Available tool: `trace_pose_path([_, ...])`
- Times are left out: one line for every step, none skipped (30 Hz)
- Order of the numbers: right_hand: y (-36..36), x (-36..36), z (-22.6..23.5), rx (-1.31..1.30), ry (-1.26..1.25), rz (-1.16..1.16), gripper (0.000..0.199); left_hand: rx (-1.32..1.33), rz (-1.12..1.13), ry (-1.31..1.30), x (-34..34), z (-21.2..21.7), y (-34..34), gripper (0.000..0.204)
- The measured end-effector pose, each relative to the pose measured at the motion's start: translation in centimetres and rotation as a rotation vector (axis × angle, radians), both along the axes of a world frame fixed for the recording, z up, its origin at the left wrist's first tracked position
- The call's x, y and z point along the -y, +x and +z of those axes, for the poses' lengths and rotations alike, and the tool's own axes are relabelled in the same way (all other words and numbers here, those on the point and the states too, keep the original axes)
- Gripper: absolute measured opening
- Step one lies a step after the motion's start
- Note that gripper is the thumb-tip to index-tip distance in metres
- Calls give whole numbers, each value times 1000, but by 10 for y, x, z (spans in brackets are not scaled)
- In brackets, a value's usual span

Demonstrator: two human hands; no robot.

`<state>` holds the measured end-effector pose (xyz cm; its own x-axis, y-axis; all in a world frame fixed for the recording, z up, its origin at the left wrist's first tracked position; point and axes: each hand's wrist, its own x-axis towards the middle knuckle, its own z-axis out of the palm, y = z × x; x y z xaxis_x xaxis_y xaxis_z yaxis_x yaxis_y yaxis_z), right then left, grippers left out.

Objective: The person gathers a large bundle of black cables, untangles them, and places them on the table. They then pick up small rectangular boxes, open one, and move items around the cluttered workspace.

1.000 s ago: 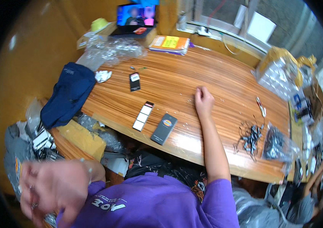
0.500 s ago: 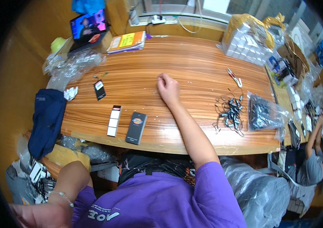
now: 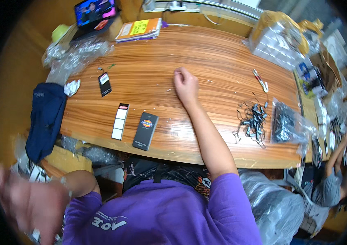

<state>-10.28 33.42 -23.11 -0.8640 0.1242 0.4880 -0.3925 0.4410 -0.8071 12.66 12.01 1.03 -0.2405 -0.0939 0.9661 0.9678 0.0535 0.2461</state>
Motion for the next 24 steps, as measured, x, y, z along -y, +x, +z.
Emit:
trace_pose_path([0, 2, 1, 12, 2, 10, 12, 177, 41, -48, 4, -23, -14, 35])
trace_pose_path([0, 1, 2, 22, 7, 12, 12, 352, 74, -87, 10, -48, -30, 37])
trace_pose_path([1, -4, 1, 25, 20, -10, 12, 591, 115, -186, 13, -73, -46, 35])
trace_pose_path([3, -2, 3, 29, 15, -5, 12, 824, 189, -334, 16, -90, -54, 36])
trace_pose_path([1, 0, 1, 3, 16, 1, 13, 1098, 201, -300, 15, -117, -58, 48])
trace_pose_path([0, 1, -1, -17, 17, 8, 13, 1225, 267, -323, 19, -150, -61, 56])
trace_pose_path([-2, 0, -4, 14, -29, 36, 14, 1138, 557, -532, 23, -179, -62, 59])
trace_pose_path([-3, -1, -6, 46, -71, 59, 14, 1037, 835, -743, 26, -195, -63, 62])
trace_pose_path([-2, -1, -7, 25, -91, 60, 14, 1073, 869, -790, 27, -200, -63, 61])
trace_pose_path([-3, -3, -5, -2, -107, 54, 15, 1104, 893, -833, 25, -203, -65, 60])
trace_pose_path([-2, -2, -7, 0, -143, 75, 14, 1135, 914, -876, 27, -204, -67, 59])
trace_pose_path([-4, 0, -9, 22, -138, 82, 14, 1156, 893, -873, 30, -204, -67, 57])
trace_pose_path([-5, -2, -10, 44, -133, 74, 14, 1171, 860, -876, 31, -203, -69, 55])
trace_pose_path([-6, -3, -12, 66, -127, 64, 14, 1183, 824, -880, 32, -203, -71, 53])
trace_pose_path([-7, -4, -14, 54, -146, 68, 14, 1232, 765, -864, 34, -202, -73, 46])
trace_pose_path([-8, -3, -13, 59, -148, 73, 13, 1245, 763, -861, 38, -202, -74, 44])
trace_pose_path([-8, -3, -13, 64, -150, 76, 13, 1257, 760, -859, 43, -203, -75, 43])
trace_pose_path([-8, -3, -12, 70, -152, 77, 13, 1268, 756, -857, 49, -203, -75, 41])
trace_pose_path([-8, -3, -12, 56, -148, 80, 13, 1317, 752, -843, 59, -200, -74, 39])
trace_pose_path([-9, -3, -13, 42, -141, 77, 13, 1360, 732, -862, 67, -195, -76, 37])
trace_pose_path([-9, -3, -13, 28, -134, 74, 13, 1353, 707, -852, 77, -197, -75, 37])
trace_pose_path([-7, -2, -12, 45, -135, 72, 13, 1348, 681, -845, 85, -199, -74, 38])
trace_pose_path([-5, -1, -8, 63, -136, 72, 13, 1354, 644, -825, 91, -201, -75, 37])
trace_pose_path([-5, -1, -7, 80, -137, 72, 13, 1360, 607, -806, 95, -202, -77, 36])
